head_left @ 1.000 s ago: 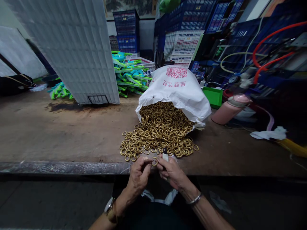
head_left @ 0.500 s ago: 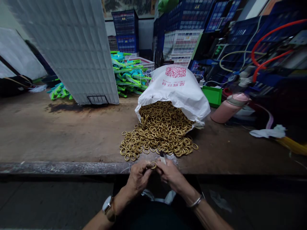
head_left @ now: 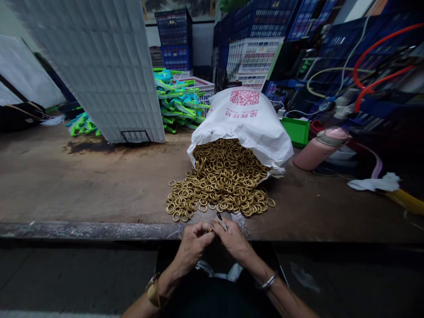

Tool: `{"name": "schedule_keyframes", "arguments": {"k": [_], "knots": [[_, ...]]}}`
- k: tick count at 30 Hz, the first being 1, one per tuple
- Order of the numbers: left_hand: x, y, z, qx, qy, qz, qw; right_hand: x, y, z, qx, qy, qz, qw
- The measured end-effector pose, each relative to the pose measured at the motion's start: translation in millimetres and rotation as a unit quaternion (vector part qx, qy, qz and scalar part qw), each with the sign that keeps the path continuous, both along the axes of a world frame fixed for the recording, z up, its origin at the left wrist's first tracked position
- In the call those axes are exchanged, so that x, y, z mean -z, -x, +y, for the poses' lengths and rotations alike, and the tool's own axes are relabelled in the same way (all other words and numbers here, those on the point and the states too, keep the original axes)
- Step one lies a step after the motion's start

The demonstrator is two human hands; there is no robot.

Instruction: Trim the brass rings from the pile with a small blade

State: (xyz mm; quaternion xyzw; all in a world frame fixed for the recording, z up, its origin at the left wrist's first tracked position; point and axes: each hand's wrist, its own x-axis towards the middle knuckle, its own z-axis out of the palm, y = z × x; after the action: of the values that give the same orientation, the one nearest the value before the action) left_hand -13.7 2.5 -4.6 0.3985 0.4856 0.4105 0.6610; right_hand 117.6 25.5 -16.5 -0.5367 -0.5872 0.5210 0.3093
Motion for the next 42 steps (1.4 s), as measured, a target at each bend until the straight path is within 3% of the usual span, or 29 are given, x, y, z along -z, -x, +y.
{"name": "schedule_keyframes", "arguments": {"k": [9,18,22,26,33,42], "knots": [[1.1,2,-3,0.064,0.025,-0.056,0.996,-0.3,-1,2,-0.004,0.028,0.046,0.999],[2.5,1,-3,0.053,0.023,-0.061,0.996,3.0,0,0,0.008,0.044,0.076,0.996],[3.3,0,-5,0.042,0.011,-0.088,0.995,0.1,0,1,0.008,0.008,0.069,0.998],[0.4,0,-7,0.027,-0.016,-0.078,0.996,-4.6,-3,2,0.033,-0.049,-0.024,0.998],[-0.8,3,-7,0.022,-0.069,-0.013,0.997,-4.9,-6,-8,-0.084,-0.176,-0.141,0.971],[9.6,4,-8,0.011,-0.095,0.003,0.995,-5.9,-5,-13,-0.118,-0.228,-0.195,0.947]]}}
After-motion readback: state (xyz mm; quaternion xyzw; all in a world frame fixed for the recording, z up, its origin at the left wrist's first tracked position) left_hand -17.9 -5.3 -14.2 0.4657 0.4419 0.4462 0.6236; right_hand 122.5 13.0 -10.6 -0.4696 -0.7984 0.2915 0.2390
